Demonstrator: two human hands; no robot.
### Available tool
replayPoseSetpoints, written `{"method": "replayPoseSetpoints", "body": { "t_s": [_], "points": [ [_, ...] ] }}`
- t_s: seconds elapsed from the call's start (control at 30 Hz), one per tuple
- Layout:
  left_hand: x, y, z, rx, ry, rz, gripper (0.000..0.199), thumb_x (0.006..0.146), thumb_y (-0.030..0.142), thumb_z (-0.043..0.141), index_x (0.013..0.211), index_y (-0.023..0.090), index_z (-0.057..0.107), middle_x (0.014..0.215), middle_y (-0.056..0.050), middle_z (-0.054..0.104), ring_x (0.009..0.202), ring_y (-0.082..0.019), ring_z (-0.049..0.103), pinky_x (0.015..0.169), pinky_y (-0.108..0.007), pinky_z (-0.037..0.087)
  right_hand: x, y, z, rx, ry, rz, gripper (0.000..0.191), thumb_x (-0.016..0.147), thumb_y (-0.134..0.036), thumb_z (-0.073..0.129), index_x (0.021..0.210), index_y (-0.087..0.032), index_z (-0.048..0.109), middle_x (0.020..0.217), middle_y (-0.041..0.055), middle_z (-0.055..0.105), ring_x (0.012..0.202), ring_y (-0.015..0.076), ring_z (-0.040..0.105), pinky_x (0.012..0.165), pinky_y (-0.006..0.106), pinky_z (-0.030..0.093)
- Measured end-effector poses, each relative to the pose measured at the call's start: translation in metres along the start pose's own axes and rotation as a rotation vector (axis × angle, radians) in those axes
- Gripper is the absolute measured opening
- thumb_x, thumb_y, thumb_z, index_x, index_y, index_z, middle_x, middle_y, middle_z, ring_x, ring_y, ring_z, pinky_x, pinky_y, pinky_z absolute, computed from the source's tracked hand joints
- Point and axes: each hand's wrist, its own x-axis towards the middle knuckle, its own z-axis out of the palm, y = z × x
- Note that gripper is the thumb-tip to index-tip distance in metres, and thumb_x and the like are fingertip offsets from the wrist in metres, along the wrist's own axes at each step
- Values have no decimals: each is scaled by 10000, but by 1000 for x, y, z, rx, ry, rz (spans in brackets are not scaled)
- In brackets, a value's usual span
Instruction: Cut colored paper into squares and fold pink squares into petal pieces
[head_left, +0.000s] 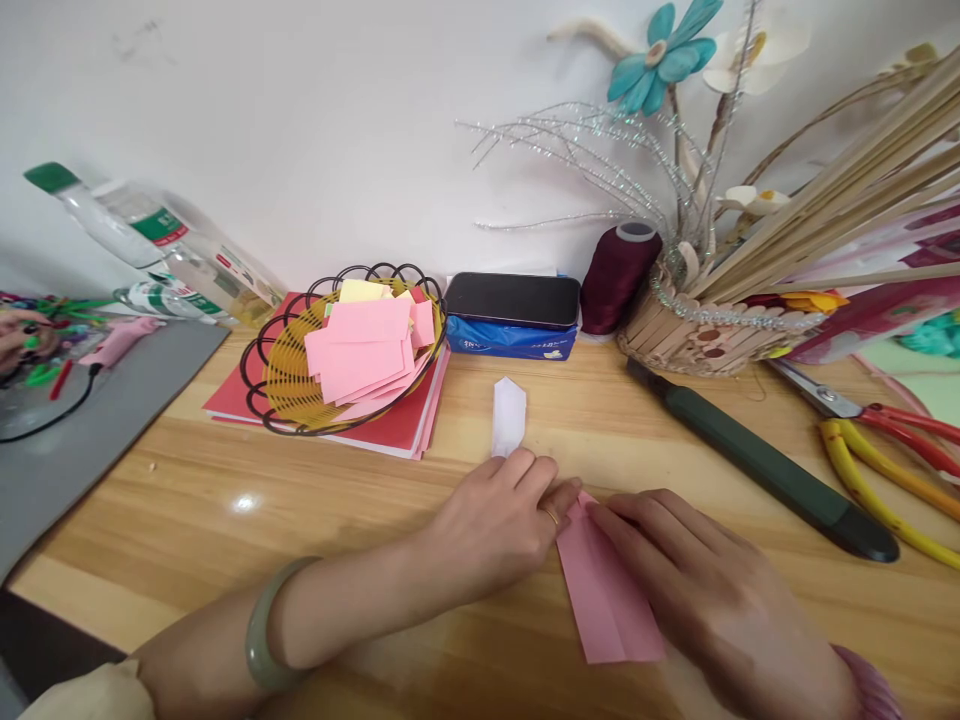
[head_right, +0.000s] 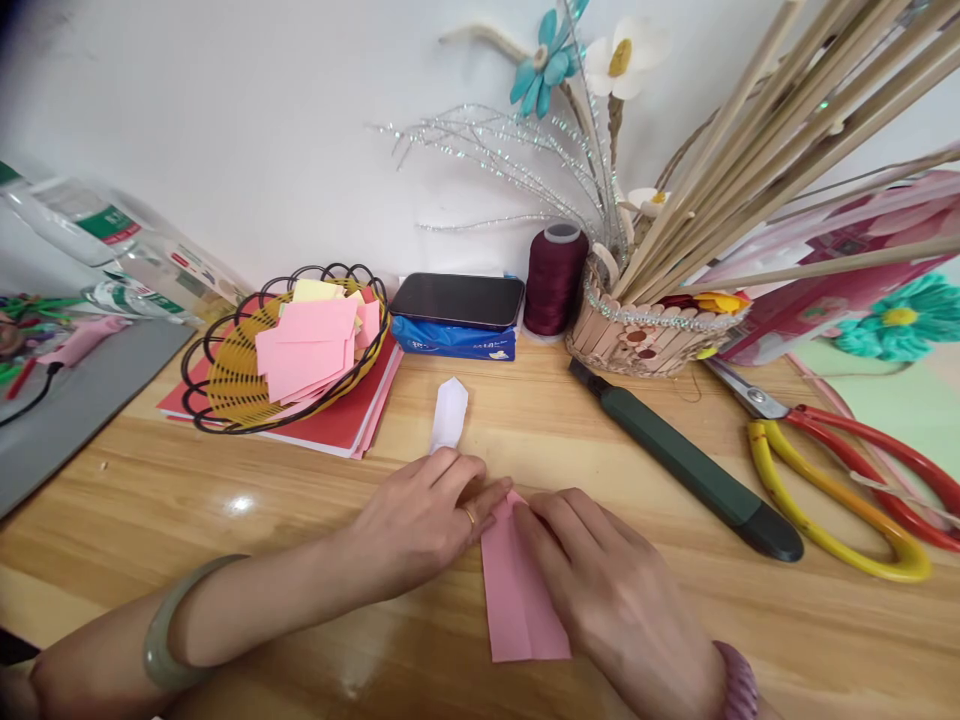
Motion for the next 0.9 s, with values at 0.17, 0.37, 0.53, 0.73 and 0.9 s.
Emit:
{"method": "replayPoseSetpoints", "body": {
  "t_s": [0.17,0.37,0.53,0.73,0.9],
  "points": [
    [1,0,-2,-37,-19,-32,252,959,277,350,1004,146,561,831,-40,524,772,-175,496,608,-288,433,1,-1,0,13,3,6,294,923,-143,290,1082,-102,534,937,113,581,842,192,524,688,335,480],
    [-5,-4,0,-59,97,14,178,919,234,445,930,126,587,845,-38,581,746,-151,516,630,-265,451,1,-1,0,-9,5,4,347,938,-207,237,1068,-108,543,914,113,584,814,202,523,669,352,476],
    [-10,-6,-4,-127,205,163,153,902,148,455,927,133,605,896,-23,636,776,-128,557,646,-239,465,3,0,-4,-114,27,69,269,910,-180,319,1033,-94,542,904,115,581,811,200,523,666,334,471],
    [-5,-13,-6,-249,119,138,238,939,143,379,945,154,616,931,-13,660,805,-113,551,709,-214,492,6,-3,-9,-40,-30,53,312,923,-203,278,932,-148,586,809,79,589,696,178,527,569,321,453],
    [1,-16,-4,-293,3,148,274,957,160,331,1103,150,563,1164,-25,593,982,-146,502,828,-253,492,13,-5,-12,-90,-85,-19,317,916,-177,293,967,-128,602,923,106,637,844,206,580,678,362,505]
  ]
}}
